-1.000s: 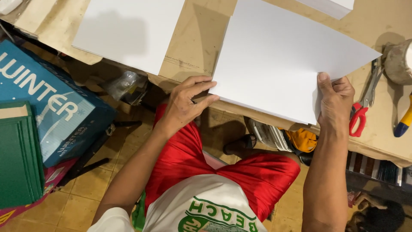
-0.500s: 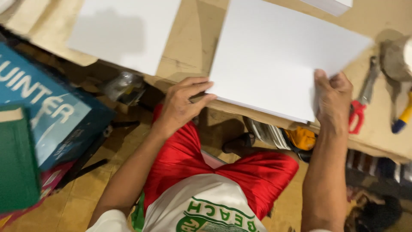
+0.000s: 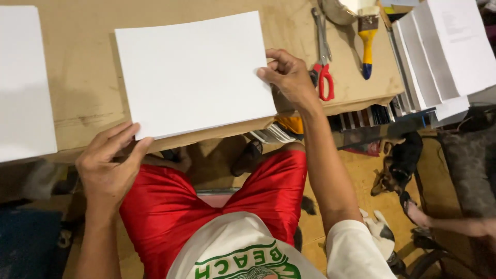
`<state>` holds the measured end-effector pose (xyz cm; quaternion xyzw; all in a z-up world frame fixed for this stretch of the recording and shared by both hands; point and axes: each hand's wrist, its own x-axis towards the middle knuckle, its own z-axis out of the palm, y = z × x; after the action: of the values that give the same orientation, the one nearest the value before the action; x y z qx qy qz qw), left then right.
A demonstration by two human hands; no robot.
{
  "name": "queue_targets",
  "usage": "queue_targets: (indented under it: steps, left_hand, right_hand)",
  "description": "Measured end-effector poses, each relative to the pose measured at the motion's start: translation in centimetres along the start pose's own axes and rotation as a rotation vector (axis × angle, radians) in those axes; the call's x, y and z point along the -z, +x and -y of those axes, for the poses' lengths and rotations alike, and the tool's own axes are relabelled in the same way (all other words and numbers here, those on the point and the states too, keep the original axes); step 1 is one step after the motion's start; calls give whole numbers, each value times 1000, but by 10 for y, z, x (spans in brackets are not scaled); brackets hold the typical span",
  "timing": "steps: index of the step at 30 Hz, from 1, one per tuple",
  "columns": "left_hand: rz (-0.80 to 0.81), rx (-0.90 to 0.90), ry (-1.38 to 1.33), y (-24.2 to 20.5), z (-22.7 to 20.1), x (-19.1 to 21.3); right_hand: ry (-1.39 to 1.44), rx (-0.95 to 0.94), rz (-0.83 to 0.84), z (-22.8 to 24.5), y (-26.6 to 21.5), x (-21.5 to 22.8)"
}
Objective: The person cuts a stack of white paper sheets using red-handled scissors. They trim the edges of the stack, place it on the table, and then pick up another stack to continue cutting.
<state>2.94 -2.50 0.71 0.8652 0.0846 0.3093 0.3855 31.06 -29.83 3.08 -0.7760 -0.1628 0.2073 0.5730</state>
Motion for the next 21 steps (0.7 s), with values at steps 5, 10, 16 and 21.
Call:
queue_targets:
  steps: [5, 10, 16, 21]
  left_hand:
    - [-7, -6, 5, -4, 10, -4]
    - [-22, -3, -14, -6, 13, -6]
    - [-19, -25, 8, -3, 12, -4]
    - [-22, 38, -58, -5, 9, -5]
  right_hand:
    - [67, 101, -58, -18, 4, -3]
    - [100, 162, -64, -15, -2, -7]
    - [-384, 315, -45, 10, -67, -5]
    - [-464, 194, -125, -27, -104, -7]
